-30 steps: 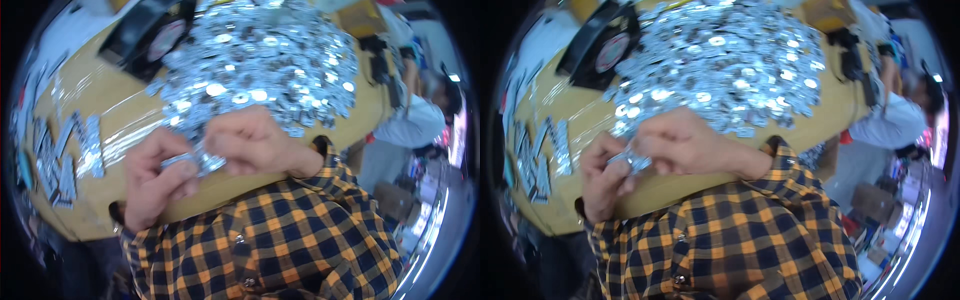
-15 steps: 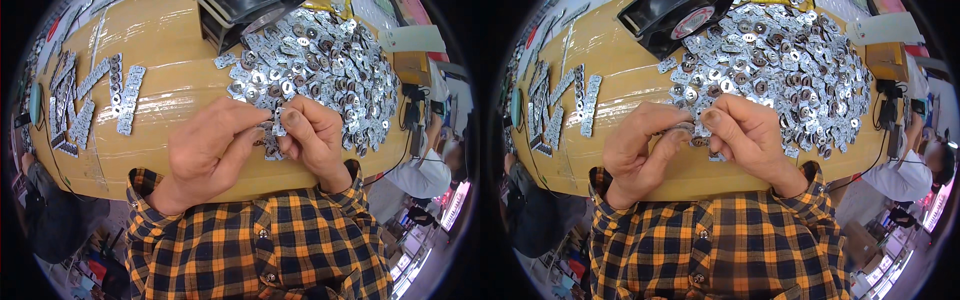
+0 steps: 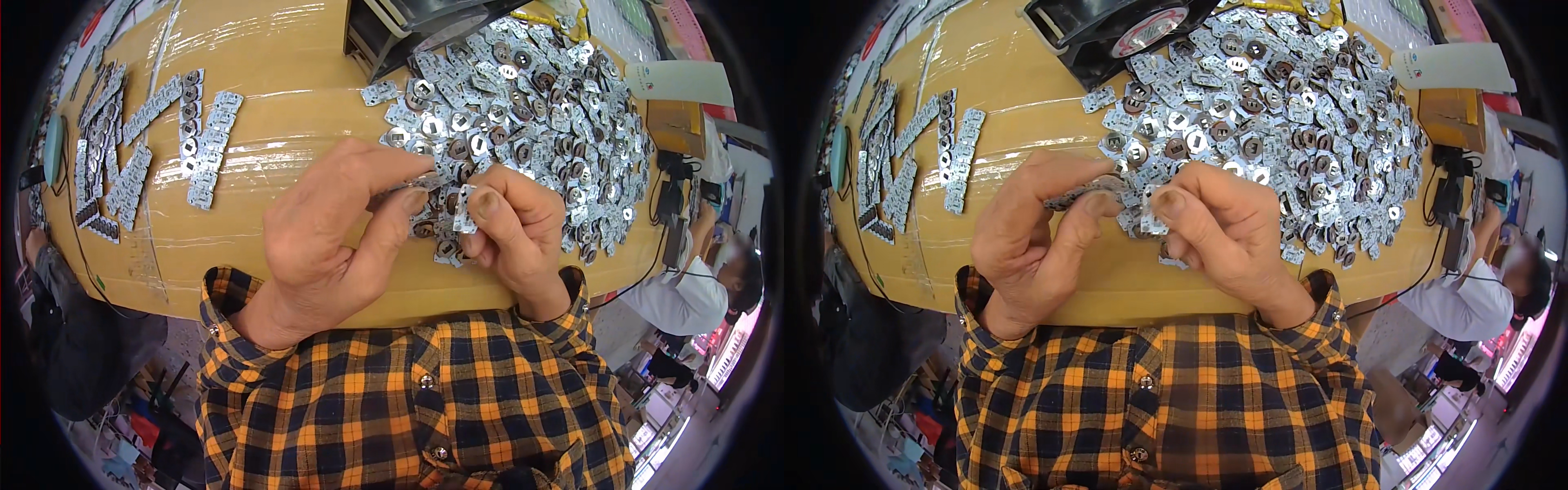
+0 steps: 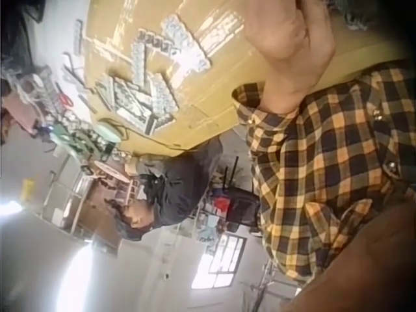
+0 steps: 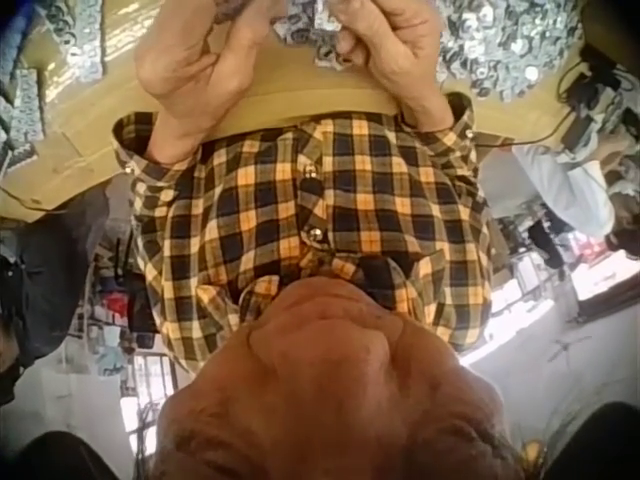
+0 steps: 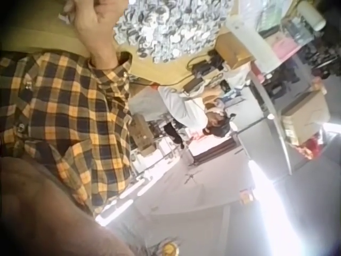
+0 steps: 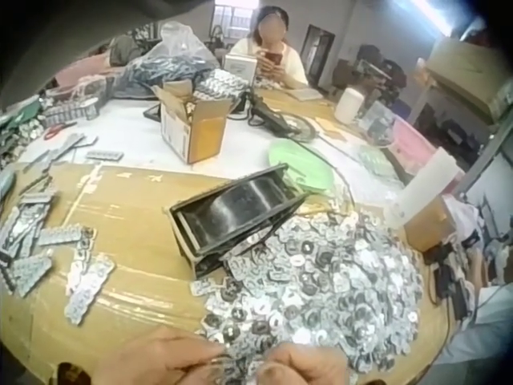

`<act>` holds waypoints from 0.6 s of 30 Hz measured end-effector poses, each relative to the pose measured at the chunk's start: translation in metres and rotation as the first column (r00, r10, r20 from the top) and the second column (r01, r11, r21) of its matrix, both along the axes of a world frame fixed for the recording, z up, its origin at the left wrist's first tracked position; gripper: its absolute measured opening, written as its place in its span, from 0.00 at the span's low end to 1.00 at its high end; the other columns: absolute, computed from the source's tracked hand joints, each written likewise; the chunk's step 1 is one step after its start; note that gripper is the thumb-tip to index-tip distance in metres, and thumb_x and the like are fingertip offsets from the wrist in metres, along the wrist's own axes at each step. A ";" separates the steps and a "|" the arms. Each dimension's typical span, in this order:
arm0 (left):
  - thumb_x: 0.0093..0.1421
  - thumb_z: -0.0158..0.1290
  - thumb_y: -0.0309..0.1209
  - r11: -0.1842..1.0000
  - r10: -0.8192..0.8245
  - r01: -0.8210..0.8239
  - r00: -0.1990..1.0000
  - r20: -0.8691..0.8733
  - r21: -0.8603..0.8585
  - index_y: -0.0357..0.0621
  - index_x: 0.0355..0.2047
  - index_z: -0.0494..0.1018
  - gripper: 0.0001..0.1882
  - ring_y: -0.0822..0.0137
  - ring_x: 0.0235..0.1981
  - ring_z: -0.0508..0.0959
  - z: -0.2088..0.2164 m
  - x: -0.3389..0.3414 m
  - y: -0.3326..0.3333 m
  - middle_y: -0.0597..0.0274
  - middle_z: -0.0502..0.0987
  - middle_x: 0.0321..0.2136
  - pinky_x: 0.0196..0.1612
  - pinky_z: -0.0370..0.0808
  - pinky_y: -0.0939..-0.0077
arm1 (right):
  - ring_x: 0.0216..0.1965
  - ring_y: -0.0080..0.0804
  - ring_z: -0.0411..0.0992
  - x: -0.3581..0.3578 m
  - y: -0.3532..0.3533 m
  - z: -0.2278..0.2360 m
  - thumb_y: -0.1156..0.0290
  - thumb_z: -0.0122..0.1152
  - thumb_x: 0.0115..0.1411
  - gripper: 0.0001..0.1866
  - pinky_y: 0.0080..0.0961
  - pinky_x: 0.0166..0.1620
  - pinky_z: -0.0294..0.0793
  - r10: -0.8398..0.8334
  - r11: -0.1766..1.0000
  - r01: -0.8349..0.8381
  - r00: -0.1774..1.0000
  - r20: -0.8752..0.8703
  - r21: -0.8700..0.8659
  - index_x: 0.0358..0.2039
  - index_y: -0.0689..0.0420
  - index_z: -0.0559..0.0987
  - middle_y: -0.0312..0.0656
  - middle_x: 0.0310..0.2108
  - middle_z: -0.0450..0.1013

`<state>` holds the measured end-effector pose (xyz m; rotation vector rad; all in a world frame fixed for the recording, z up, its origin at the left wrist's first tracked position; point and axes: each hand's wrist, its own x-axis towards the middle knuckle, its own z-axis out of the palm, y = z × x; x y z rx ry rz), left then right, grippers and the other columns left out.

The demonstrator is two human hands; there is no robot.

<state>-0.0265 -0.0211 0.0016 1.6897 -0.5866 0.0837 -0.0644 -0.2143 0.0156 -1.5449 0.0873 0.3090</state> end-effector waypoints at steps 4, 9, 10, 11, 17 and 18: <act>0.54 0.54 0.14 1.000 -0.016 0.015 0.999 -0.030 -0.014 0.28 0.39 0.73 0.11 0.67 0.30 0.77 0.002 -0.003 -0.004 0.53 0.77 0.31 0.33 0.72 0.80 | 0.14 0.09 0.60 0.000 -0.001 0.000 0.67 0.53 0.66 0.13 0.09 0.18 0.57 -0.069 0.997 0.070 0.997 -0.018 0.045 0.28 0.61 0.76 0.29 0.14 0.68; 0.53 0.55 0.15 0.996 -0.087 0.087 0.996 0.034 -0.005 0.31 0.36 0.73 0.10 0.67 0.29 0.77 -0.002 -0.002 -0.003 0.55 0.77 0.31 0.32 0.72 0.78 | 0.12 0.10 0.57 -0.001 0.004 -0.002 0.63 0.53 0.66 0.16 0.10 0.16 0.52 -0.086 0.996 0.086 0.996 0.028 0.015 0.25 0.61 0.73 0.29 0.14 0.65; 0.53 0.56 0.15 0.991 -0.136 0.136 0.986 0.097 0.008 0.32 0.36 0.73 0.09 0.67 0.28 0.77 -0.004 0.000 -0.002 0.56 0.77 0.31 0.32 0.72 0.78 | 0.12 0.10 0.57 0.000 0.003 -0.004 0.64 0.53 0.66 0.16 0.10 0.16 0.52 -0.092 0.996 0.092 0.995 0.026 0.003 0.25 0.61 0.73 0.29 0.14 0.65; 0.53 0.56 0.15 0.991 -0.133 0.133 0.986 0.096 0.009 0.32 0.36 0.73 0.09 0.67 0.28 0.77 -0.004 0.001 -0.001 0.56 0.77 0.31 0.32 0.72 0.78 | 0.12 0.10 0.57 0.000 0.002 -0.005 0.64 0.54 0.66 0.15 0.10 0.16 0.52 -0.098 0.995 0.098 0.995 0.024 -0.008 0.26 0.62 0.74 0.30 0.14 0.65; 0.52 0.56 0.15 0.989 -0.147 0.147 0.988 -0.055 0.010 0.32 0.36 0.73 0.10 0.67 0.28 0.76 0.005 -0.002 0.001 0.54 0.77 0.31 0.33 0.72 0.78 | 0.14 0.10 0.59 -0.001 0.002 -0.007 0.67 0.54 0.66 0.14 0.11 0.18 0.54 -0.127 0.951 0.199 0.949 0.290 -0.236 0.26 0.62 0.75 0.29 0.14 0.65; 0.53 0.56 0.14 0.994 -0.104 0.100 0.984 -0.147 -0.032 0.31 0.37 0.73 0.10 0.67 0.29 0.76 0.006 -0.004 0.002 0.53 0.77 0.32 0.34 0.72 0.78 | 0.14 0.10 0.59 0.000 0.000 -0.009 0.67 0.54 0.66 0.14 0.11 0.18 0.54 -0.127 0.952 0.198 0.949 0.289 -0.235 0.26 0.62 0.75 0.29 0.14 0.65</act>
